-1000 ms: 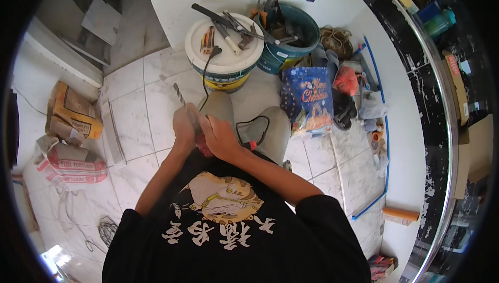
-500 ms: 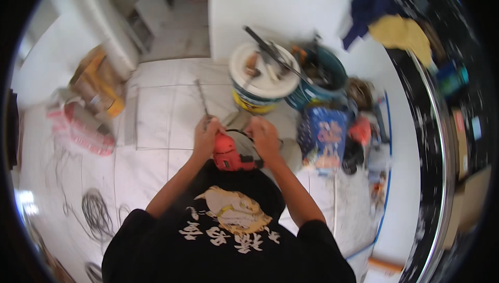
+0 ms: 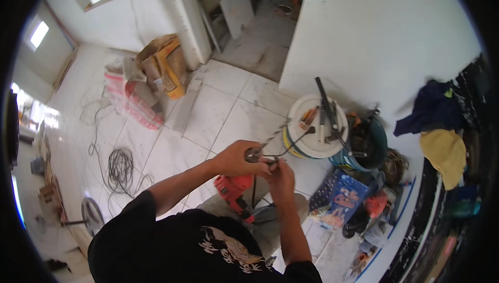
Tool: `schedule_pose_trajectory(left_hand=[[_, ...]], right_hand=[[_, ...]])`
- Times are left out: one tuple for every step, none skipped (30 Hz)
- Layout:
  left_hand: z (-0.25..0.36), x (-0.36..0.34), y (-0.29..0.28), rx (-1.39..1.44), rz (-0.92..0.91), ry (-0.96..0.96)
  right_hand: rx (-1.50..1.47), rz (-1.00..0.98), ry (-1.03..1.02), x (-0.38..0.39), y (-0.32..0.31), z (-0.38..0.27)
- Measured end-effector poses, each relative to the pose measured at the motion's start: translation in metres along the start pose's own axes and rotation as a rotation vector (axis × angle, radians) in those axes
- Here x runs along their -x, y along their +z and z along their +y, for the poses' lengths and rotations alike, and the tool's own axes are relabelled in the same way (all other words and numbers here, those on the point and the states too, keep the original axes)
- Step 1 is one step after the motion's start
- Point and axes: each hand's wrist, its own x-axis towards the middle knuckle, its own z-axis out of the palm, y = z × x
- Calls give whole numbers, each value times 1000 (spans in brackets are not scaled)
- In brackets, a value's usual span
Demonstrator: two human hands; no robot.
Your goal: Preparing a power drill and then applying tiles to a floor-level corner in a restroom.
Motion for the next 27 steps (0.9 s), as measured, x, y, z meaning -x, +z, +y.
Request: schedule_pose_trajectory(left_hand=[[11, 0, -6, 26, 41, -41], [21, 3, -10, 50, 86, -84], [34, 8, -17, 112, 105, -115], [50, 16, -23, 176, 123, -151], [71, 22, -31, 186, 97, -143], [95, 29, -41, 203, 99, -195], [119, 42, -52, 215, 115, -250], [135, 50, -60, 223, 105, -244], [148, 57, -68, 144, 107, -296], [170, 66, -77, 62, 115, -356], [194, 73, -86, 30, 113, -379], [220, 77, -95, 34, 118, -379], [241, 83, -105, 51, 101, -433], [260, 89, -115, 68, 84, -486], [273, 99, -122, 69, 88, -486], [276, 112, -128, 147, 149, -352], [274, 116, -136, 225, 205, -216], [274, 118, -150, 229, 217, -209], [273, 122, -161, 359, 184, -218], [277, 132, -169, 493, 169, -232], [284, 135, -179, 502, 200, -222], [285, 136, -188, 517, 235, -224], [279, 140, -201, 566, 240, -178], [275, 144, -212, 614, 245, -130], [276, 143, -220, 732, 272, -153], [272, 141, -232, 842, 307, -111], [262, 142, -243, 880, 321, -93]], right_hand=[[18, -3, -54, 8, 32, -12], [-7, -29, -129, 15, 55, -21], [13, -37, -163, 23, 83, -35], [33, -43, -193, 34, 110, -47], [125, -37, -170, 41, 128, -56], [219, -34, -143, 49, 146, -66], [238, -81, -78, 58, 173, -76], [324, -33, -59, 67, 198, -83], [534, -96, -166, 75, 224, -94], [738, -165, -264, 86, 249, -105], [742, -168, -261, 94, 272, -121], [802, -233, -306, 99, 296, -138], [859, -301, -354, 103, 318, -149], [858, -306, -354, 107, 341, -160], [835, -340, -280, 110, 364, -172], [814, -383, -210, 110, 386, -181], [869, -456, -262, 107, 403, -184], [876, -468, -263, 100, 419, -187], [784, -412, -179, 96, 434, -187], [691, -366, -82, 94, 447, -184], [781, -323, -77, 88, 455, -186], [769, -297, -93, 80, 458, -181], [817, -310, -64, 73, 468, -176], [866, -323, -35, 66, 476, -172], [917, -321, -40, 57, 475, -162], [968, -321, -48, 46, 475, -151], [1079, -352, -59, 37, 479, -144]])
